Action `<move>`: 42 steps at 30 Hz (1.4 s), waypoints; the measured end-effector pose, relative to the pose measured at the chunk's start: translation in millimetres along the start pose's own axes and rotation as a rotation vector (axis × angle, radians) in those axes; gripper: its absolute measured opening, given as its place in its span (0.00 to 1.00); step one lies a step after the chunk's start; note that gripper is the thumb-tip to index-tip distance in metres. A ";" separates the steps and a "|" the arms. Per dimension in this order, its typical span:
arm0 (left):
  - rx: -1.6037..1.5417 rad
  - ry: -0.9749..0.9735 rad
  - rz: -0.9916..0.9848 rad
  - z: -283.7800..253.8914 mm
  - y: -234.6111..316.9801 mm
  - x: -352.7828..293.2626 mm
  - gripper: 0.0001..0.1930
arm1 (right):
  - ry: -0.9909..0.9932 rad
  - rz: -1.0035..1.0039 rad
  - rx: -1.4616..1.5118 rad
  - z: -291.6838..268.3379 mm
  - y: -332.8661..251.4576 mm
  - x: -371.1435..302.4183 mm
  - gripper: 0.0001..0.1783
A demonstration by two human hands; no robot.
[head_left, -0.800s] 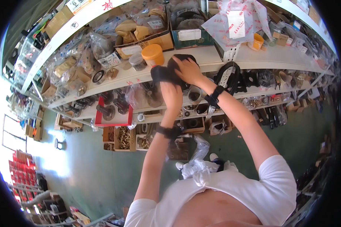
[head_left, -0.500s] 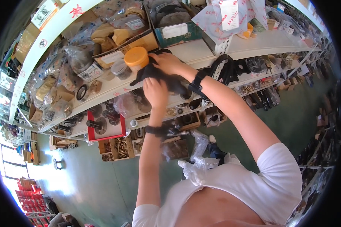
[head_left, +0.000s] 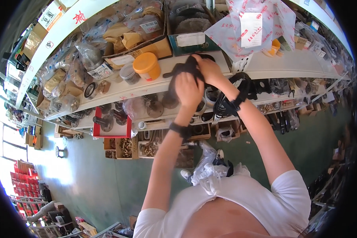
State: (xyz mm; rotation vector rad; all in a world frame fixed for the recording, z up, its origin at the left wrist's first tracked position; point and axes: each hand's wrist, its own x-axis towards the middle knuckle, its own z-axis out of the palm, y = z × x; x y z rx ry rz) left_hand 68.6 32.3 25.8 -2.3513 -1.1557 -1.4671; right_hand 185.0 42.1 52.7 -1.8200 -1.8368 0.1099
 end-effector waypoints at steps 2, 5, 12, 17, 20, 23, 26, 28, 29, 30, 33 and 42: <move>-0.075 0.048 0.016 4.6 8.2 -3.3 0.09 | 0.101 -0.044 -0.057 1.7 11.4 -11.6 0.23; -0.187 0.052 -0.013 9.6 16.2 -9.2 0.11 | 0.189 -0.095 -0.120 0.5 22.0 -25.3 0.23; -0.041 0.065 0.052 6.3 -22.1 -37.5 0.16 | -0.010 -0.155 -0.016 -8.5 -16.9 -15.5 0.24; 0.039 0.092 -0.007 -15.3 -35.7 -20.9 0.15 | -0.049 -0.247 0.040 17.0 -35.7 15.8 0.24; 0.110 0.018 -0.096 -20.9 -37.2 -7.9 0.06 | -0.069 -0.276 0.061 28.9 -35.1 33.8 0.24; 0.137 0.016 -0.084 -20.6 -42.2 -0.1 0.07 | -0.052 -0.336 0.082 34.9 -33.0 41.3 0.23; 0.171 0.006 -0.070 -16.8 -47.9 1.5 0.08 | -0.033 -0.353 0.097 37.4 -32.9 41.9 0.22; 0.172 0.011 -0.060 -16.9 -50.2 1.9 0.08 | -0.014 -0.353 0.107 39.3 -36.1 41.9 0.22; 0.164 0.021 -0.059 -17.2 -50.9 1.3 0.08 | -0.017 -0.327 0.087 39.6 -37.7 42.0 0.20; 0.172 0.025 -0.050 -16.9 -51.4 2.2 0.08 | -0.016 -0.306 0.063 39.8 -38.0 43.2 0.18; 0.157 0.002 -0.086 -19.0 -52.9 2.7 0.08 | 0.046 -0.300 0.061 38.0 -41.2 38.1 0.18; 0.056 -0.032 -0.115 -25.3 -47.9 -16.1 0.15 | 0.238 -0.221 -0.154 26.5 -43.5 -37.9 0.25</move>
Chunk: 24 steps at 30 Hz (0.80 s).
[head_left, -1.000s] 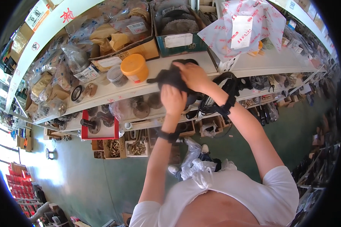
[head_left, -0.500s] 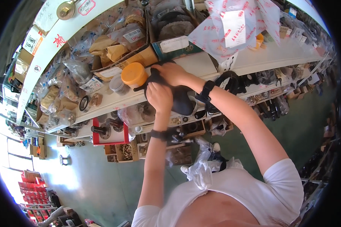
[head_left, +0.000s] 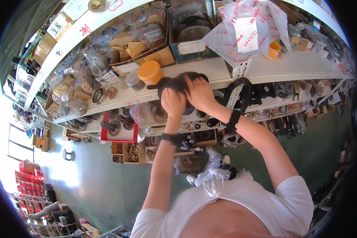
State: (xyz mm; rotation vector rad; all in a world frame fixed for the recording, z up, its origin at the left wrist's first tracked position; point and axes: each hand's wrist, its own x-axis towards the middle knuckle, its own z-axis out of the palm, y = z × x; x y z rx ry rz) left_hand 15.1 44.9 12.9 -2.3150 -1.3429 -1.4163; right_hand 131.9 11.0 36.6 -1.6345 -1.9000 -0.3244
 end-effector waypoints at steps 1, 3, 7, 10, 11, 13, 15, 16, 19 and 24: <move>-0.022 0.014 0.004 1.0 0.3 -1.4 0.16 | -0.008 -0.006 -0.002 -0.1 1.8 -0.6 0.25; -0.044 0.111 0.064 9.2 -3.8 -7.4 0.17 | 0.009 -0.079 0.035 -1.9 3.0 3.4 0.25; -0.032 0.230 0.187 18.9 -12.9 -15.8 0.21 | -0.130 -0.134 0.173 -4.6 8.8 24.4 0.25; -0.009 0.239 0.124 24.5 -18.5 -16.8 0.23 | -0.148 -0.138 0.263 12.6 11.7 41.5 0.24; -0.007 0.236 0.119 28.6 -19.5 -16.7 0.23 | -0.153 -0.139 0.265 14.9 13.1 46.7 0.24; 0.011 0.268 0.064 37.3 -19.5 -13.5 0.24 | -0.236 -0.146 0.272 14.4 15.0 57.2 0.25; 0.120 0.318 0.114 39.0 -23.7 -12.9 0.23 | -0.243 -0.141 0.283 18.4 14.3 60.4 0.24; 0.135 0.295 0.101 37.8 -25.7 -14.6 0.24 | -0.233 -0.137 0.322 18.4 12.8 61.3 0.24; 0.125 0.246 0.080 26.6 -22.2 -15.5 0.24 | -0.214 -0.153 0.427 6.1 6.7 63.8 0.24; -0.387 0.281 -0.114 -7.3 -3.9 -3.6 0.21 | 0.045 -0.253 0.517 -5.5 -0.2 54.7 0.33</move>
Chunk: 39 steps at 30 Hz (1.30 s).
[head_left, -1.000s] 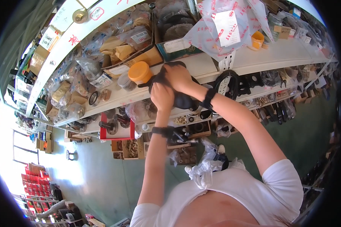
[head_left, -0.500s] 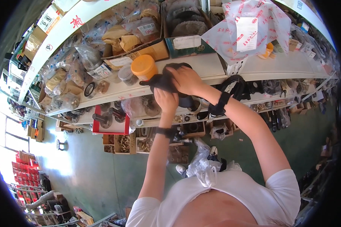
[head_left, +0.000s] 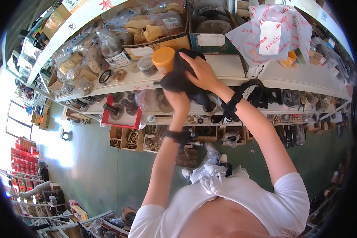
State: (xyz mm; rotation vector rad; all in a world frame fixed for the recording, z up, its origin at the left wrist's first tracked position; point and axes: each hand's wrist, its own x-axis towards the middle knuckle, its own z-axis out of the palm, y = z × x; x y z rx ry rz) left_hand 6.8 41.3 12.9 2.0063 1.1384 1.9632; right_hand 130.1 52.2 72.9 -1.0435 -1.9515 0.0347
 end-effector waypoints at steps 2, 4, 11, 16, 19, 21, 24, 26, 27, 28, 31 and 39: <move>-0.009 0.202 -0.039 -7.7 0.0 12.4 0.20 | 0.049 -0.049 0.028 5.8 -1.4 13.2 0.34; 0.081 0.194 0.035 -18.9 0.5 41.5 0.21 | 0.122 -0.012 0.132 14.2 -11.8 38.9 0.35; 0.271 -0.164 -0.063 -18.4 -19.4 98.1 0.13 | 0.043 0.072 0.131 55.2 15.9 54.4 0.25; 0.242 -0.222 -0.044 -27.4 -14.0 113.5 0.12 | 0.208 0.083 0.300 68.6 5.3 46.6 0.20; 0.251 -0.246 0.019 -27.1 -20.2 113.4 0.11 | 0.274 0.115 0.239 71.5 2.2 41.2 0.19; 0.233 -0.206 -0.006 -24.6 -22.4 104.4 0.11 | 0.342 0.098 0.210 72.3 -1.5 39.0 0.18; 0.172 -0.002 0.043 -19.1 -27.0 91.6 0.07 | 0.349 0.121 0.284 71.5 -6.7 40.5 0.17; 0.190 0.068 0.012 -13.5 -28.0 79.6 0.07 | 0.337 0.113 0.294 69.0 -8.5 40.1 0.18; 0.214 0.128 -0.012 -13.4 -26.0 76.1 0.07 | 0.337 0.130 0.295 68.0 -11.7 40.4 0.19; 0.272 0.107 -0.026 -12.8 -24.2 73.6 0.08 | 0.336 0.146 0.296 66.6 -15.1 41.1 0.19; 0.324 -0.031 -0.001 -16.7 -15.6 84.2 0.09 | 0.370 0.175 0.269 67.4 -7.7 44.8 0.24; 0.406 -0.480 0.016 -27.4 -23.6 133.1 0.13 | 0.421 0.192 0.235 81.0 0.4 47.0 0.25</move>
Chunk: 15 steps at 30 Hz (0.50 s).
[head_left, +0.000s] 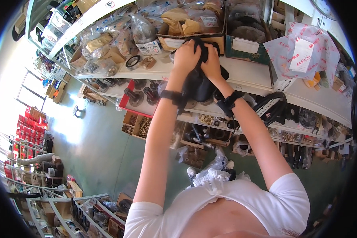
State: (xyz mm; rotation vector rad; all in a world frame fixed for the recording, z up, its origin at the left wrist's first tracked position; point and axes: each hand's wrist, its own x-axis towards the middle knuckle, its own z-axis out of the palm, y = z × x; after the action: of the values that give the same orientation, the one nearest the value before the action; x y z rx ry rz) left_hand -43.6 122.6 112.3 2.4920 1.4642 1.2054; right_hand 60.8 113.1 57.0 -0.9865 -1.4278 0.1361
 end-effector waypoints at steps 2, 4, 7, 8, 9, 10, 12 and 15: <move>-0.038 0.031 0.030 5.6 -3.3 -3.4 0.12 | 0.007 -0.047 0.010 -2.6 5.5 0.8 0.24; -0.165 0.129 0.080 6.2 -4.2 -10.0 0.11 | -0.008 -0.042 0.012 -3.9 0.7 -0.5 0.23; -0.223 0.246 0.030 10.7 3.0 -24.8 0.11 | -0.007 -0.007 0.041 -7.7 -3.4 -1.4 0.21; -0.229 0.245 0.032 16.2 5.7 -28.8 0.11 | -0.010 -0.044 0.024 -8.9 -4.5 -2.5 0.20; -0.173 0.382 -0.004 22.3 6.9 -33.7 0.10 | -0.013 -0.084 0.010 -9.2 -7.7 -2.0 0.19; -0.118 0.519 -0.042 27.4 7.0 -37.4 0.10 | -0.011 -0.086 0.007 -8.6 -10.8 -0.5 0.19; -0.123 0.519 -0.079 33.1 8.3 -40.6 0.10 | 0.021 -0.121 0.071 -8.0 -15.9 -0.1 0.19; -0.069 0.599 -0.186 37.4 17.5 -42.8 0.10 | -0.044 -0.070 0.033 -12.8 -20.3 0.0 0.21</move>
State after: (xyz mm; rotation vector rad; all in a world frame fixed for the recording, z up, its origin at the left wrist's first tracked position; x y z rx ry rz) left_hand -19.0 93.9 66.4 1.9748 1.6646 2.0266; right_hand 62.3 94.4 71.9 -0.9106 -1.4935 0.1301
